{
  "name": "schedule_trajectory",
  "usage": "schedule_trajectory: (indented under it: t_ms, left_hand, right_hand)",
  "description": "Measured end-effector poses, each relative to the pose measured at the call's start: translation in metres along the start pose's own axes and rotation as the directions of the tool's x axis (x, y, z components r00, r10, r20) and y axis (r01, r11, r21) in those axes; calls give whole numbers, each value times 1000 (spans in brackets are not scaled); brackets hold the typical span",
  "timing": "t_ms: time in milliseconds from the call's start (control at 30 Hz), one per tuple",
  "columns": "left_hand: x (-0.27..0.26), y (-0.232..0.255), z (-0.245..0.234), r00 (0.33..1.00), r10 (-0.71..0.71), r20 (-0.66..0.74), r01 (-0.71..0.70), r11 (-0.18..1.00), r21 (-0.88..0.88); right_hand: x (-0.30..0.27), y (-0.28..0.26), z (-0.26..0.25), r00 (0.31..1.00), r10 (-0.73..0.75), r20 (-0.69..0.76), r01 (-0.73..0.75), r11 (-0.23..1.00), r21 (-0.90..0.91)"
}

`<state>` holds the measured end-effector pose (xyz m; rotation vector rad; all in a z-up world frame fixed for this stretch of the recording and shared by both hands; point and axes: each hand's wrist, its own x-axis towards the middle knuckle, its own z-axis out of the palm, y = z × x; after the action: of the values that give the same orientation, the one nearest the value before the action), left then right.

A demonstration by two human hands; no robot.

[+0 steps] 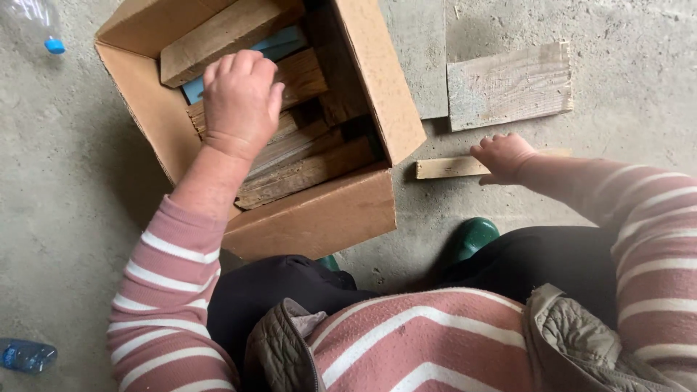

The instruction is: The person picks up various pieces of wood from a pile on the floor and places them into a cardboard box. The person arranges the wood pieces inside the box, stacking them neatly.

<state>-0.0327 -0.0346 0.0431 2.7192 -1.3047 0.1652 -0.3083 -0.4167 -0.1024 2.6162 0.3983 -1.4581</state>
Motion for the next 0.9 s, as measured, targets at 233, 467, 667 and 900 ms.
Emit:
schedule_trajectory:
  t_ms: [233, 467, 667, 900]
  left_hand:
    - [2, 21, -16, 999, 42, -16, -43, 998, -52]
    - [3, 18, -34, 999, -36, -40, 26, 973, -230]
    - [0, 5, -55, 975, -151, -165, 58, 885, -462]
    - [-10, 3, -107, 909, -184, -374, -13, 884, -467]
  right_hand:
    - [20, 6, 25, 1000, 18, 8, -18, 999, -36]
    - [-16, 55, -43, 989, 146, -37, -140, 980, 140]
    - [-41, 134, -60, 675, 400, -620, -166, 901, 401]
    - [-51, 89, -191, 336, 444, -831, 439, 706, 555]
